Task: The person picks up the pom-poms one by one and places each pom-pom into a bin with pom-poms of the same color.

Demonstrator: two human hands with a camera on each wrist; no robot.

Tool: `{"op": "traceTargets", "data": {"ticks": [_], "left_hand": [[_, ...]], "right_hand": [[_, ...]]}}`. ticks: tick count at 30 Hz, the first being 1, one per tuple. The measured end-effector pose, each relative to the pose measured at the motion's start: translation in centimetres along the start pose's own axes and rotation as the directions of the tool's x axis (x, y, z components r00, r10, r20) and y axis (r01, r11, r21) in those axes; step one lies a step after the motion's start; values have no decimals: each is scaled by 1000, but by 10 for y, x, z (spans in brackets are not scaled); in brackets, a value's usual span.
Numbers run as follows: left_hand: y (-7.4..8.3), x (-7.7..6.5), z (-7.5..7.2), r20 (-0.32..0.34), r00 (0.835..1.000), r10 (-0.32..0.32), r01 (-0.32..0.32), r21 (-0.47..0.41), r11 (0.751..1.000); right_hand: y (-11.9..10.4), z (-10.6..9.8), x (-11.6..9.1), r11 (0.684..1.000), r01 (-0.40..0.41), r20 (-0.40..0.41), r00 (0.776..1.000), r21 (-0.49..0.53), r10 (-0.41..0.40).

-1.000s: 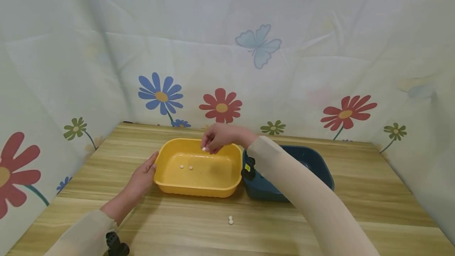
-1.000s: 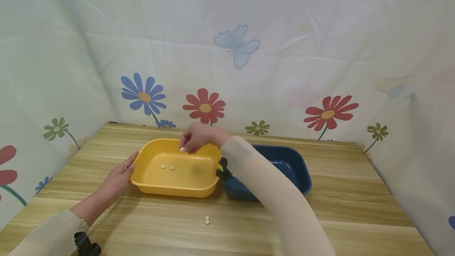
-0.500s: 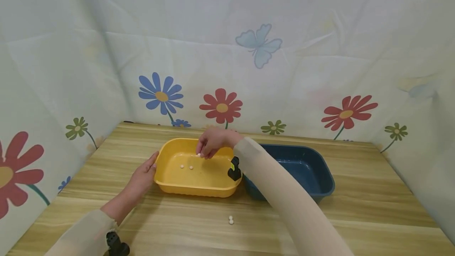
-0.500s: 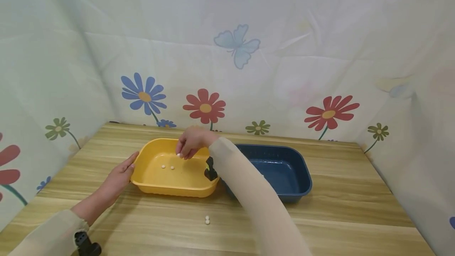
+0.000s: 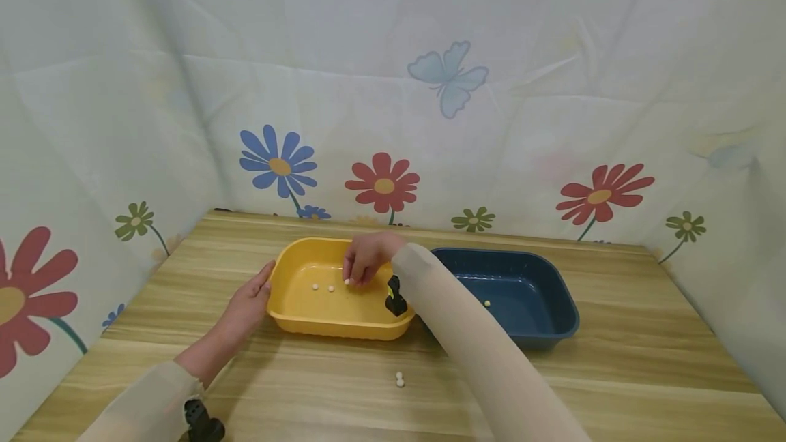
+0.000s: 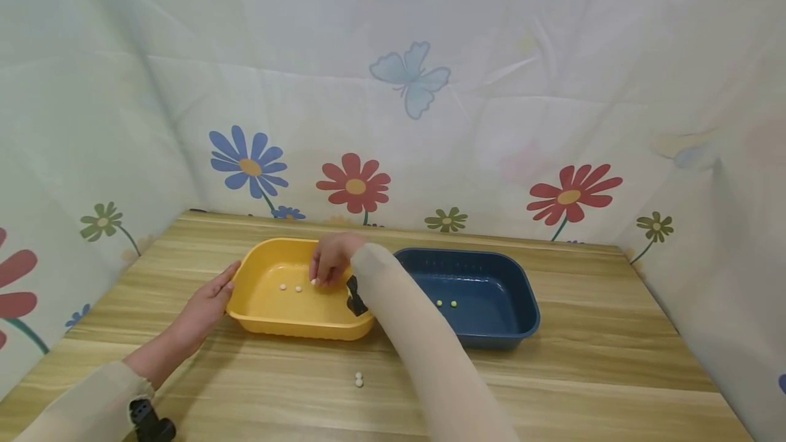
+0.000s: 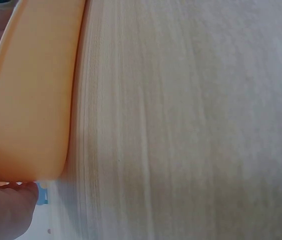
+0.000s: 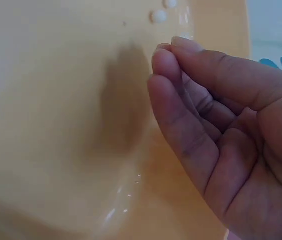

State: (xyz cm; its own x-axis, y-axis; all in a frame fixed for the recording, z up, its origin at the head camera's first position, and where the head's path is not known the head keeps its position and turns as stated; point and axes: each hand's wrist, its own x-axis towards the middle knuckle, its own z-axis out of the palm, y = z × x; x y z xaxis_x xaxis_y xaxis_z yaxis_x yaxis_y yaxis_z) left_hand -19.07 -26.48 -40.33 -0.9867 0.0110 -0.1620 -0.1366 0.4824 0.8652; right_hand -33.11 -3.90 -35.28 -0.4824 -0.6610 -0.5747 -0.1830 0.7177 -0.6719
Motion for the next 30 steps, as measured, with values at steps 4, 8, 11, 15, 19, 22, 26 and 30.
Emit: {"op": "traceTargets", "data": {"ticks": [4,8,11,15,19,22,26,30], "left_hand": [[-1,1,0,-9,1000,-10,10,1,1000],[-2,1,0,-15,1000,-11,11,2,1000],[-3,2,0,-14,1000,-4,4,1,1000],[-3,1,1,-11,1000,2,-3,-5,1000],[-2,1,1,-8,1000,3,-3,-13,1000],[-2,1,1,-9,1000,1,-1,-15,1000],[-3,1,0,-13,1000,3,-3,-9,1000],[-3,2,1,-13,1000,0,0,-6,1000]], "right_hand": [[0,3,4,999,-27,-4,1000,-20,27],[4,6,12,999,-42,7,999,-28,42],[5,8,16,999,-47,35,998,-26,48],[4,11,17,998,-46,48,998,-41,48],[2,13,15,997,-42,33,998,-69,44],[1,13,15,996,-39,26,999,-84,42],[1,12,16,996,-38,21,999,-85,39],[-1,9,12,991,-21,-17,1000,-130,19]]}}
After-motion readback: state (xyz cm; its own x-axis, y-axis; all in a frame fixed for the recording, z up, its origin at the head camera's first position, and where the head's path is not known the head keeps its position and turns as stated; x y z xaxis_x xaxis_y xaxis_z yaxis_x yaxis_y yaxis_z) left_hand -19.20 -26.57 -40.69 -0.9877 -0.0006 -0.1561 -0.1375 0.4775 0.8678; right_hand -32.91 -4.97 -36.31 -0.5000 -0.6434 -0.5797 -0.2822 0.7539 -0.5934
